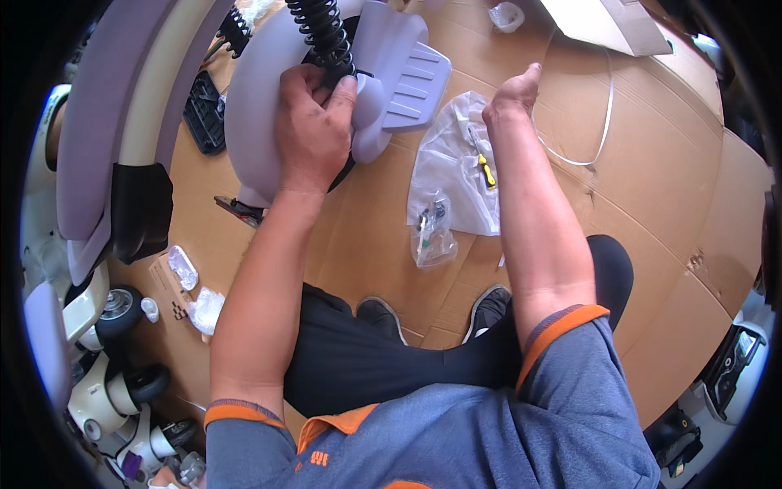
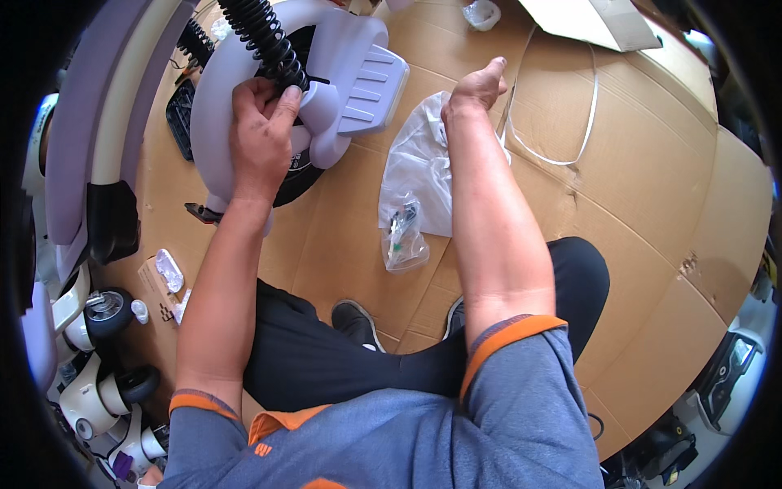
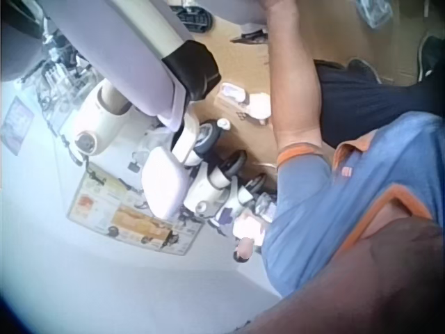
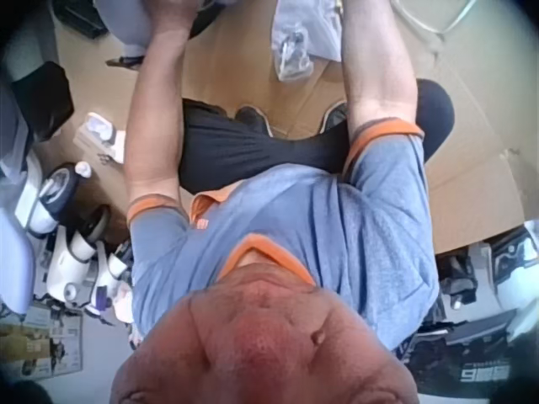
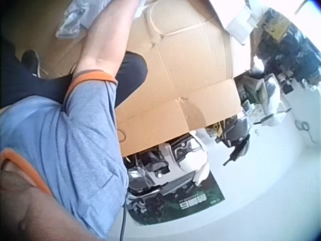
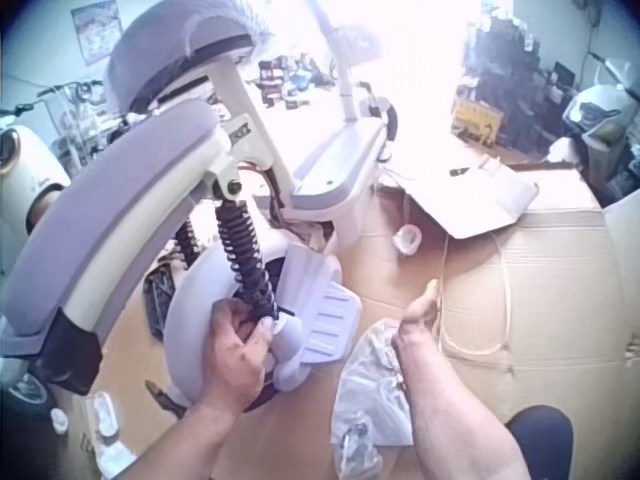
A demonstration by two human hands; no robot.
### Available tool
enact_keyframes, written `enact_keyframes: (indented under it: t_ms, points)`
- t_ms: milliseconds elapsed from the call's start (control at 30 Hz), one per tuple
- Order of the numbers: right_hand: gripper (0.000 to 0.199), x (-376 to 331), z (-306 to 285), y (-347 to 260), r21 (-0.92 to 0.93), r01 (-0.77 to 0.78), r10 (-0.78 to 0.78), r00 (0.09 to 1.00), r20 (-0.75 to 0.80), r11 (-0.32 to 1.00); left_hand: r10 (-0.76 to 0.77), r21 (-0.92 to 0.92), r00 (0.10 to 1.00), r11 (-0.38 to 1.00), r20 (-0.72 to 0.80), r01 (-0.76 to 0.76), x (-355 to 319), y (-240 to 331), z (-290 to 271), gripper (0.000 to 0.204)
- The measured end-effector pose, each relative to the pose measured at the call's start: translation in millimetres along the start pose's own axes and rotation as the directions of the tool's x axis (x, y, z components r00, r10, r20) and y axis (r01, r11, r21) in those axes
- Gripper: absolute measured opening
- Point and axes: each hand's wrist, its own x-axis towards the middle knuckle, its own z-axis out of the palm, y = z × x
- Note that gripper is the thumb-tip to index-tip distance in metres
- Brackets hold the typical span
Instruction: The person assembles a light purple electric scooter by attaching the front body panel and handlebars. They use a screwdriver to secure screws, remove parts from plastic packaging, and align components before tightening them.
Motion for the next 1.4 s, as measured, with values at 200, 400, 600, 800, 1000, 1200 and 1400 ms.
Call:
enact_keyframes:
  t_ms: [200,400,600,800,1000,1200,1400]
  points:
    - [0.078,-30,24,-10,-0.319,-0.087,0.132,0.984,0.120,0.944,0.056,-0.067,0.998,0.996,-0.026,-0.058,-4,-14,-10,0.043]
    - [0.070,-52,-6,-57,-0.322,0.092,-0.093,0.996,0.010,0.942,0.104,0.163,0.994,0.982,-0.037,-0.097,-7,-13,-9,0.042]
    - [0.069,-67,-49,53,-0.416,-0.056,0.115,0.986,0.118,0.908,0.093,0.284,0.990,0.957,-0.110,-0.058,-3,-19,1,0.046]
    - [0.045,-119,-168,77,-0.476,0.792,0.411,0.607,0.680,-0.382,0.282,0.491,0.959,0.837,-0.008,-0.242,8,-35,-6,0.048]
    - [0.034,-115,-189,101,-0.355,0.733,0.344,0.616,0.709,-0.580,-0.022,0.326,0.993,0.944,-0.120,0.060,-1,9,-4,0.046]
    - [0.031,-94,-181,84,-0.472,0.757,0.462,0.652,0.602,-0.452,0.052,0.409,0.989,0.913,-0.139,0.009,-5,0,1,0.047]
    - [0.026,-146,-119,-32,-0.490,0.801,0.614,0.587,0.528,-0.344,0.047,0.382,0.991,0.924,-0.123,0.004,-4,-1,0,0.051]
